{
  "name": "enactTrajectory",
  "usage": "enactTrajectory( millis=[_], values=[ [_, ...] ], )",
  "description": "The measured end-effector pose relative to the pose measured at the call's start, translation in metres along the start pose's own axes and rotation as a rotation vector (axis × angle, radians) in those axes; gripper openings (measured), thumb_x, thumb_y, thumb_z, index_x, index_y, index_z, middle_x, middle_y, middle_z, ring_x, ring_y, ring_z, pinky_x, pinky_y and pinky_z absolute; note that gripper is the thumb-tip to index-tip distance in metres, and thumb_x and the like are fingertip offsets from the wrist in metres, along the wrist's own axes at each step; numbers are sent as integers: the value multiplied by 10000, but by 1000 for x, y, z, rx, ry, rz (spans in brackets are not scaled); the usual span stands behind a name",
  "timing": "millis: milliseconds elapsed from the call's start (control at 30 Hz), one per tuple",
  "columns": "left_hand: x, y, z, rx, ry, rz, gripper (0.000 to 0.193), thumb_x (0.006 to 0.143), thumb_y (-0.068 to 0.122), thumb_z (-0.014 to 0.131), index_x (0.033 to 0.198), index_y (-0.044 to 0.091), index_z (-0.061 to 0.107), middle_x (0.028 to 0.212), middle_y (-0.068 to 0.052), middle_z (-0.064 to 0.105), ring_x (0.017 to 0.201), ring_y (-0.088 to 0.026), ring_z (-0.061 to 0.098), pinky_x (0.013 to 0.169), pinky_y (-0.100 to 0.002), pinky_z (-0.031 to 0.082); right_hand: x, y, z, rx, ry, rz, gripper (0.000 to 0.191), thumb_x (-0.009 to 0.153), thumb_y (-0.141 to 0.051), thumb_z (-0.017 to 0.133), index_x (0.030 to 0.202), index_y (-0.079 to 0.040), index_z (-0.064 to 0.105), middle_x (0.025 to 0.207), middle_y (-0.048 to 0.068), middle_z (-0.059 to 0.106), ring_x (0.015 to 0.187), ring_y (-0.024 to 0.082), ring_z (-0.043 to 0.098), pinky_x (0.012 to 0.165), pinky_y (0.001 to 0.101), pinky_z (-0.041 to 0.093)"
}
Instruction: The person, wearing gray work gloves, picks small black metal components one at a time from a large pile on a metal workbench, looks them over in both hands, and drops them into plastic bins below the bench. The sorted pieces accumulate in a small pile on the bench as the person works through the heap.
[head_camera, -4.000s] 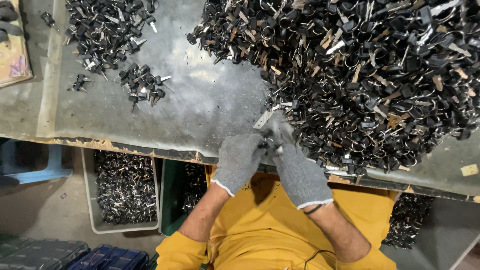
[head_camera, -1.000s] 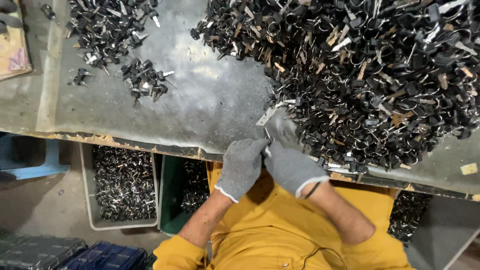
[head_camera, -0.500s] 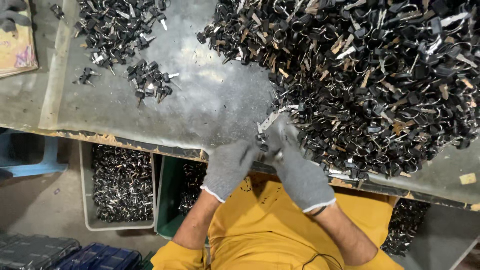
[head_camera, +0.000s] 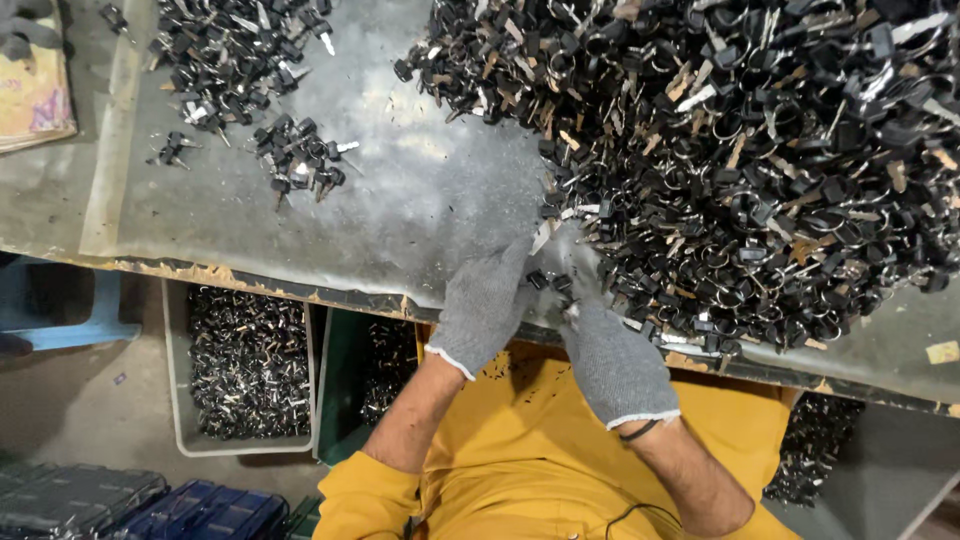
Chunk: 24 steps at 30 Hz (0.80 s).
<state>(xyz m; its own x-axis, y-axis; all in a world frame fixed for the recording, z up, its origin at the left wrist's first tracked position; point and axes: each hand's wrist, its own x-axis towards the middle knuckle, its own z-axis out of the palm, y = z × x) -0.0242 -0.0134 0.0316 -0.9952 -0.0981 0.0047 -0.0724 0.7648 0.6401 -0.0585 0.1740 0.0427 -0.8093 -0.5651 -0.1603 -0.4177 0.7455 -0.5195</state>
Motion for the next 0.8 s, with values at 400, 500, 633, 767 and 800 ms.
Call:
enactTrajectory(
  millis=[400,500,633,767,800],
  values=[
    [-13,-6,24,153,101,133,131,863,62,633,993,65,651,937,-144,677,925,-350,669,842,-491,519,23,-13,12,-389,-223,133,221,1074,-236,484,1124,-36,564,979,218,717,727,365,758,540,478,629],
    [-14,-4,24,69,117,112,75,889,56,632,961,68,648,912,-135,680,908,-344,678,821,-486,516,24,-7,3,-275,-265,94,218,1047,-226,465,1151,-54,549,893,192,727,698,351,757,538,462,618],
    [-14,0,23,-4,114,76,92,850,91,676,931,55,652,872,-144,676,869,-362,673,777,-494,509,25,-4,2,-146,-278,24,295,1026,-277,504,1149,-10,524,932,224,711,684,348,762,516,453,606],
    [-15,-1,25,8,155,104,107,858,66,656,965,64,664,916,-136,694,889,-355,677,802,-498,502,18,-3,4,-307,-254,106,299,1027,-307,523,1162,-40,538,999,211,701,729,341,763,504,451,611],
    [-15,-2,26,7,149,110,114,856,71,661,970,60,666,918,-142,693,888,-359,674,798,-499,500,14,-4,5,-313,-231,91,308,1017,-305,534,1178,-42,538,985,209,706,732,336,762,500,444,612]
  ],
)
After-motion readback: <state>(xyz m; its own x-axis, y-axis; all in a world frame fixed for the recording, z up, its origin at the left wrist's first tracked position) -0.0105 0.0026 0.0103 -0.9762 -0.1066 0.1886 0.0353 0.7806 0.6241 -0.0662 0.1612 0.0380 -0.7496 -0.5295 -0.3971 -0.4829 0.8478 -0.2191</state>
